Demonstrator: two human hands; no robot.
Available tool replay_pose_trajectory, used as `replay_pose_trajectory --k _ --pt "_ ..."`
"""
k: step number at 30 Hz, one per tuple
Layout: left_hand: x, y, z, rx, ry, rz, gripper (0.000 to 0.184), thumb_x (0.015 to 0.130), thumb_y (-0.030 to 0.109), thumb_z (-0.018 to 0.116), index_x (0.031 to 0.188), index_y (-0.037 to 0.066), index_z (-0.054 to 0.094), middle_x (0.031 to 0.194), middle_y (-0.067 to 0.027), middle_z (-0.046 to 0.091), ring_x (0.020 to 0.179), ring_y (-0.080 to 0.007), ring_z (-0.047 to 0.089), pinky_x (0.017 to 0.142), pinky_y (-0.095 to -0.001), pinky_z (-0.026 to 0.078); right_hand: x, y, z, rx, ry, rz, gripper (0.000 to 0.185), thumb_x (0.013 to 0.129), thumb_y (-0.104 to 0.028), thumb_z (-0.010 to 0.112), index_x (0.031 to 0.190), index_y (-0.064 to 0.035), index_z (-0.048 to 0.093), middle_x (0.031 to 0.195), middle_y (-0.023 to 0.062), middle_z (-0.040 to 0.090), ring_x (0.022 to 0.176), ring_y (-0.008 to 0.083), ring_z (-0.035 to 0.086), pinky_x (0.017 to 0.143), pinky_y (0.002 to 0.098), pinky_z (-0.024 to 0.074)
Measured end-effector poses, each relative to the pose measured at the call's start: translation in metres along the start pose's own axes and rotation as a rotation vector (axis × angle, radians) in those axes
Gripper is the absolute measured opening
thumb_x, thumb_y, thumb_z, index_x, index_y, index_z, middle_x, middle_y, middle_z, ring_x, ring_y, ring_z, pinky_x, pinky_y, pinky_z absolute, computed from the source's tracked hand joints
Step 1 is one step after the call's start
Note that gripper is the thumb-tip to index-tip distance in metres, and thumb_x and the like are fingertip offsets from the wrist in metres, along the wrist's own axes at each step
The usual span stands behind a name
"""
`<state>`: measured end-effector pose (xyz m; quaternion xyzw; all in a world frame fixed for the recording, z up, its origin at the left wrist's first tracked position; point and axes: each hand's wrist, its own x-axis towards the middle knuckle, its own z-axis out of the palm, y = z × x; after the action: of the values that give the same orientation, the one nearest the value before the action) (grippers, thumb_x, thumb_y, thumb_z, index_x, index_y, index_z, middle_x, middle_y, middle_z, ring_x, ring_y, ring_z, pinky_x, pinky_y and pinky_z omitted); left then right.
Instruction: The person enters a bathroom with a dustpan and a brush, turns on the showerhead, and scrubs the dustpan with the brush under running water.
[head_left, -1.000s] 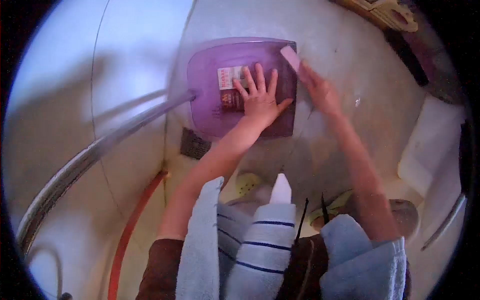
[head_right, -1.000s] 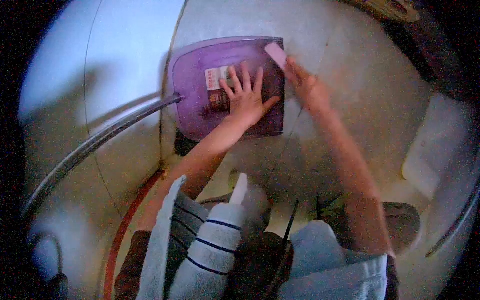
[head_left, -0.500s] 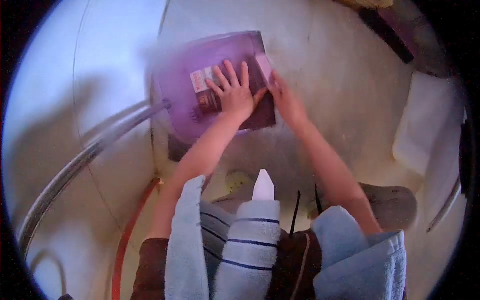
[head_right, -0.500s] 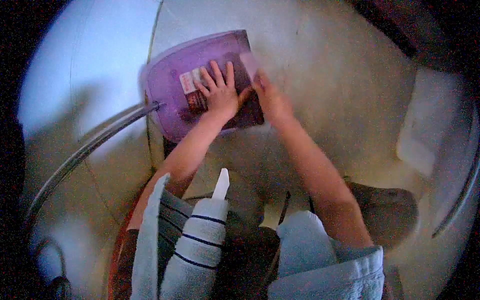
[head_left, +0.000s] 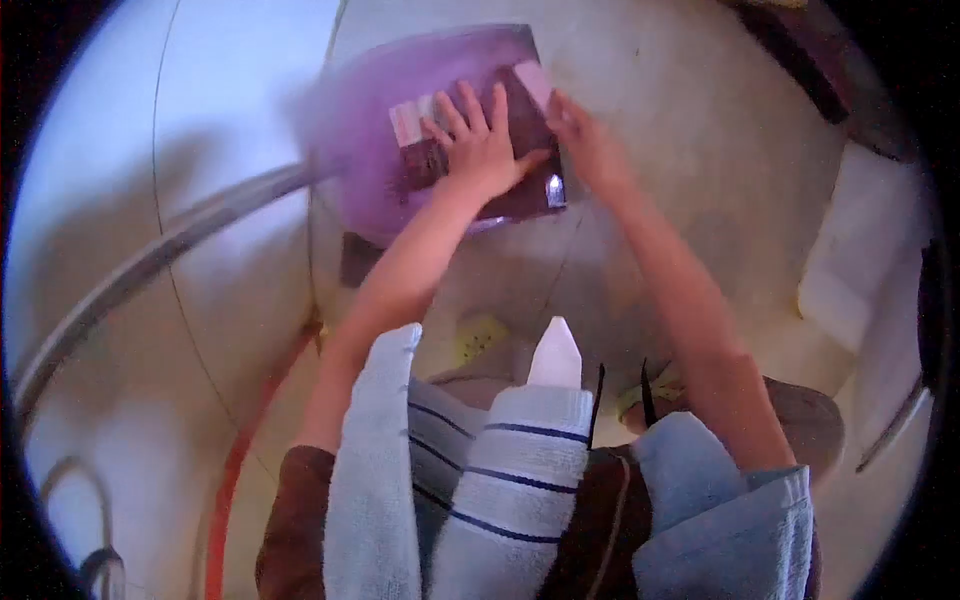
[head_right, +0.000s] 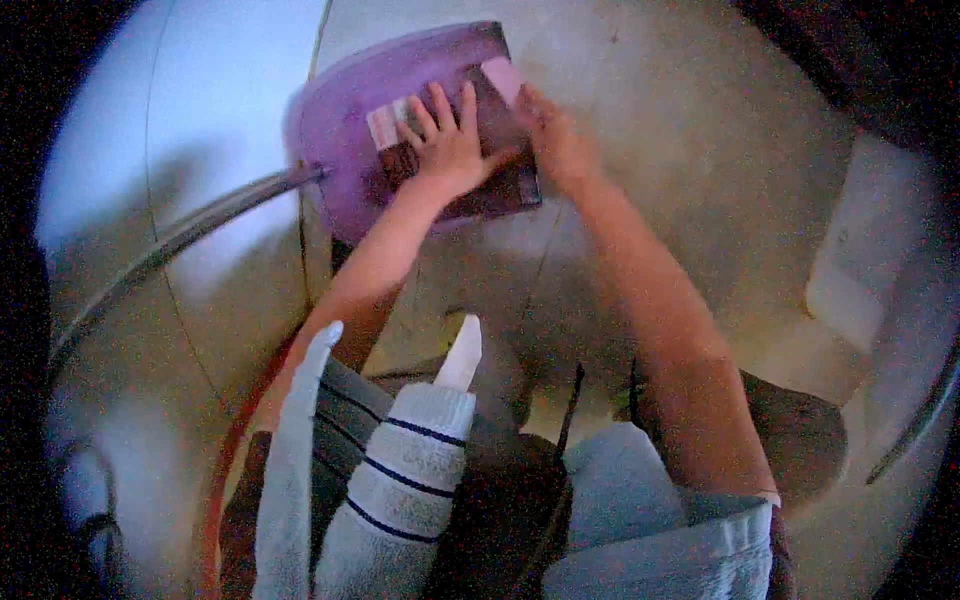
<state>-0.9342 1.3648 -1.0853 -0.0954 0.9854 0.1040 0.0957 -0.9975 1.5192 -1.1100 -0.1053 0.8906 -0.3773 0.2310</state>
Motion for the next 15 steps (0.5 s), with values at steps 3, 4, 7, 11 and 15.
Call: replay_pose_trajectory --k 3,4,7,11,15 --pt "-0.005 -0.041 -0.038 -0.555 -0.211 0.119 0.057 0.081 0.045 0.052 0.124 0.009 0.045 0.126 -0.019 0.044 0.115 -0.0337 0.044 0.094 -0.0471 0.034 -0.005 -0.007 -0.012 -0.205 -0.046 0.007 0.044 0.086 -0.034 0.048 0.129 -0.0269 0.039 0.1 0.0149 0.06 0.088 0.0335 0.059 0.075 0.0425 0.0467" --pt "-0.026 -0.039 -0.076 -0.725 -0.135 -0.061 0.031 0.086 0.03 0.05 0.108 0.009 0.059 0.106 -0.0122 0.06 0.091 -0.0209 0.06 0.08 -0.0329 0.045 -0.009 -0.012 -0.022 -0.302 -0.061 0.031 0.045 0.086 -0.035 0.049 0.129 -0.0285 0.038 0.1 0.0147 0.06 0.087 0.0335 0.059 0.073 0.0429 0.0472" --pt "-0.071 -0.05 -0.125 -0.608 0.5 -0.169 0.02 0.085 0.009 0.052 0.104 0.002 0.058 0.1 -0.0066 0.06 0.091 -0.0148 0.054 0.083 -0.0283 0.042 -0.023 -0.027 -0.078 -0.588 -0.266 -0.263 0.044 0.087 -0.034 0.045 0.13 -0.0317 0.036 0.1 0.0138 0.059 0.085 0.0332 0.06 0.071 0.0433 0.0482" --pt "-0.077 -0.125 -0.084 -0.883 0.521 -0.387 0.042 0.082 0.017 0.061 0.116 -0.003 0.046 0.104 -0.0109 0.056 0.094 -0.019 0.053 0.083 -0.0322 0.042 -0.024 -0.06 -0.108 -0.826 -0.607 -0.308 0.042 0.088 -0.031 0.041 0.13 -0.0309 0.036 0.102 0.0135 0.059 0.085 0.0319 0.06 0.071 0.0433 0.0483" --pt "-0.047 -0.112 -0.057 -1.287 0.376 -0.565 0.054 0.079 0.028 0.065 0.119 -0.002 0.044 0.108 -0.0107 0.054 0.095 -0.0178 0.052 0.082 -0.0321 0.043 -0.013 -0.078 -0.069 -0.748 -0.719 -0.436 0.04 0.086 -0.029 0.047 0.126 -0.032 0.042 0.085 0.0114 0.059 0.074 0.0328 0.059 0.065 0.0427 0.0457"
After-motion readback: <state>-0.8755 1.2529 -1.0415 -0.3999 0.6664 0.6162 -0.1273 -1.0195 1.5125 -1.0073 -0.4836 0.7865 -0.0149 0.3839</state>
